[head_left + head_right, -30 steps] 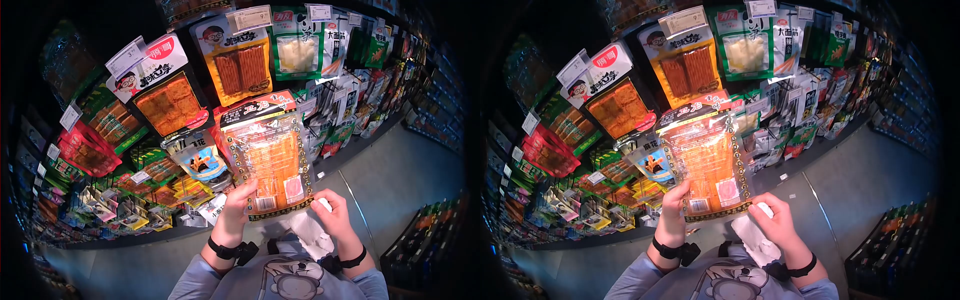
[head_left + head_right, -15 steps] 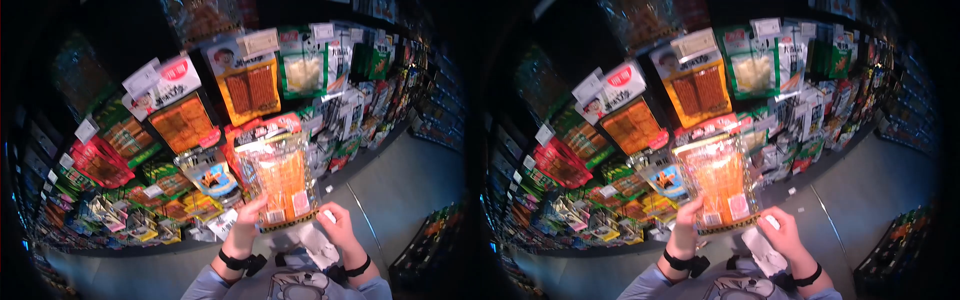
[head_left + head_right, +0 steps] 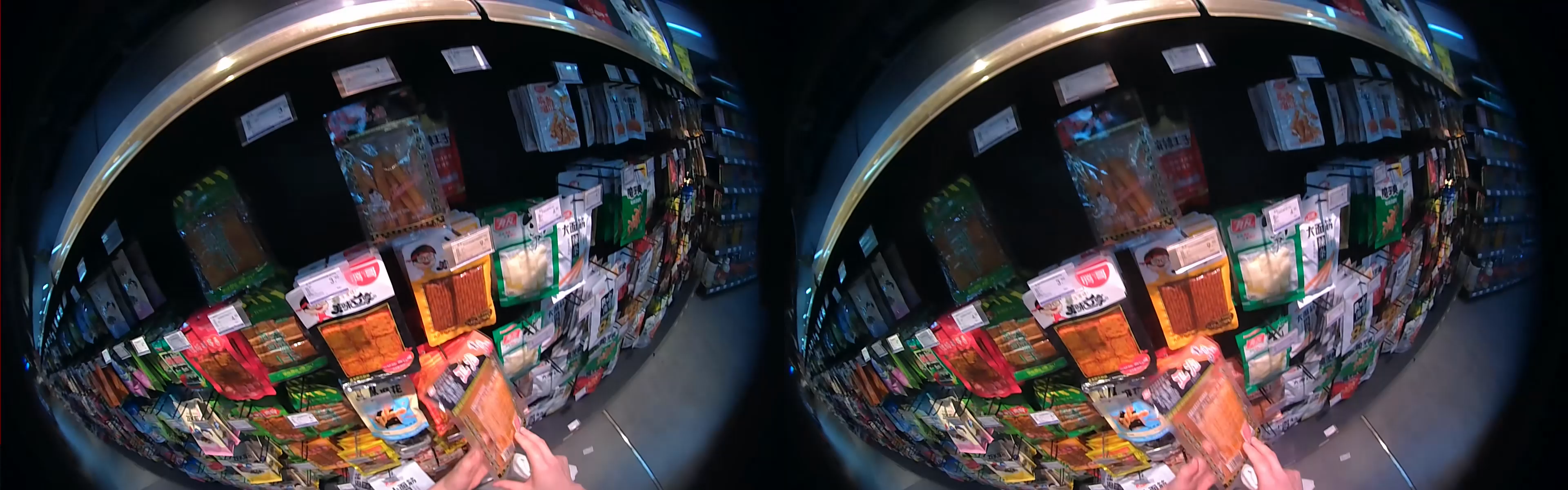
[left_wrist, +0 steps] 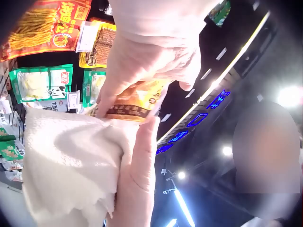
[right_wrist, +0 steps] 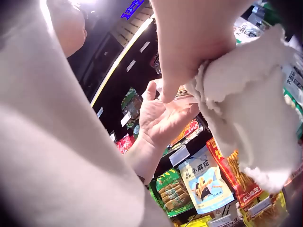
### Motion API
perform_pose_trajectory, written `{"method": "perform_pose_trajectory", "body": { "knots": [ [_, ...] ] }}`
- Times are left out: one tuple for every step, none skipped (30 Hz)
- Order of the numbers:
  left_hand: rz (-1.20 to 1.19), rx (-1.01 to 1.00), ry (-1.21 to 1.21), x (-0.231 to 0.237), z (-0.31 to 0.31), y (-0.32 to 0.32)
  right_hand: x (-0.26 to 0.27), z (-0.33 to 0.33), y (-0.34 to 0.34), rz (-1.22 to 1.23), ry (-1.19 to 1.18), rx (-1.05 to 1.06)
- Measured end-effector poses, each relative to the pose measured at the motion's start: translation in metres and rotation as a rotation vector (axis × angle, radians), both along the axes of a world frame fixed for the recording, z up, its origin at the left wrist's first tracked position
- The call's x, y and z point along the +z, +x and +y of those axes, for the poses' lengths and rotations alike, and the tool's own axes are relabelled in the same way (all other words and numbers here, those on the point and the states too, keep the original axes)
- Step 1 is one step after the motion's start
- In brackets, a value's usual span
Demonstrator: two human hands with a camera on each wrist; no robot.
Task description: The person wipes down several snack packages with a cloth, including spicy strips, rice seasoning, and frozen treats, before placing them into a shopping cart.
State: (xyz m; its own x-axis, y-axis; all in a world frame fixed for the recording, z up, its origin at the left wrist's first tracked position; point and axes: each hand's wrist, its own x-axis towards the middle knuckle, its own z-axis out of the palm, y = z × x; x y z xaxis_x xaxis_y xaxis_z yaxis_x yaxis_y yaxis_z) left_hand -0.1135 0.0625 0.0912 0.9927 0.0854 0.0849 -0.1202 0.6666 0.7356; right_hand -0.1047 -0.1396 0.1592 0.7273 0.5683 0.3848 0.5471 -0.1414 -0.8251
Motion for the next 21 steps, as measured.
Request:
{"method": "perform_pose_trajectory", "body": {
  "knots": [
    [-0.013, 0.016, 0.064, 0.005, 0.002, 0.0, 0.001, 0.001, 0.0, -0.036, -0.088, -0.025],
    [-0.025, 0.033, 0.127, 0.009, 0.002, 0.0, 0.002, 0.002, -0.001, -0.071, -0.177, -0.051],
    [-0.035, 0.049, 0.187, 0.015, 0.004, -0.001, 0.0, 0.002, -0.001, -0.083, -0.17, -0.051],
    [-0.044, 0.066, 0.246, 0.021, 0.004, -0.002, 0.001, 0.003, -0.001, -0.165, -0.332, -0.061],
    [-0.052, 0.083, 0.305, 0.026, 0.005, -0.004, 0.002, 0.003, -0.001, -0.246, -0.493, -0.073],
    [-0.058, 0.099, 0.364, 0.031, 0.005, -0.006, 0.004, 0.002, -0.004, -0.082, -0.408, -0.082],
    [-0.062, 0.115, 0.421, 0.035, 0.005, -0.009, 0.006, 0.005, -0.006, -0.088, -0.405, -0.085],
    [-0.067, 0.131, 0.478, 0.029, 0.007, -0.01, 0.007, 0.007, -0.007, -0.035, -0.444, -0.125],
    [-0.071, 0.146, 0.535, 0.031, 0.008, -0.012, 0.008, 0.009, -0.008, 0.018, -0.482, -0.165],
    [-0.074, 0.162, 0.591, 0.033, 0.008, -0.014, 0.009, 0.012, -0.009, 0.015, -0.479, -0.168],
    [-0.077, 0.178, 0.647, 0.035, 0.008, -0.017, 0.011, 0.014, -0.009, 0.035, -0.51, -0.204],
    [-0.081, 0.194, 0.703, 0.036, 0.009, -0.019, 0.012, 0.017, -0.009, 0.056, -0.54, -0.24],
    [-0.084, 0.21, 0.757, 0.038, 0.009, -0.021, 0.012, 0.019, -0.009, 0.076, -0.571, -0.277],
    [-0.086, 0.226, 0.811, 0.039, 0.009, -0.024, 0.011, 0.02, -0.008, 0.074, -0.57, -0.281],
    [-0.088, 0.24, 0.865, 0.039, 0.009, -0.027, 0.005, 0.022, -0.005, 0.08, -0.491, -0.305],
    [-0.089, 0.254, 0.917, 0.038, 0.009, -0.029, -0.003, 0.025, -0.002, 0.085, -0.413, -0.33],
    [-0.091, 0.267, 0.967, 0.037, 0.008, -0.031, -0.033, 0.026, 0.01, 0.028, -0.212, -0.334],
    [-0.093, 0.281, 1.017, 0.04, 0.004, -0.037, -0.028, 0.023, 0.019, 0.013, -0.128, -0.22],
    [-0.097, 0.267, 0.724, 0.033, 0.008, -0.027, -0.018, 0.02, 0.026, -0.002, -0.044, -0.105],
    [-0.157, 0.41, 0.928, 0.024, 0.022, -0.02, -0.01, 0.018, 0.033, 0.035, -0.284, -0.123],
    [-0.03, 0.343, 0.871, 0.036, 0.033, -0.024, 0.007, 0.019, 0.033, 0.019, -0.01, -0.011]
  ]
}}
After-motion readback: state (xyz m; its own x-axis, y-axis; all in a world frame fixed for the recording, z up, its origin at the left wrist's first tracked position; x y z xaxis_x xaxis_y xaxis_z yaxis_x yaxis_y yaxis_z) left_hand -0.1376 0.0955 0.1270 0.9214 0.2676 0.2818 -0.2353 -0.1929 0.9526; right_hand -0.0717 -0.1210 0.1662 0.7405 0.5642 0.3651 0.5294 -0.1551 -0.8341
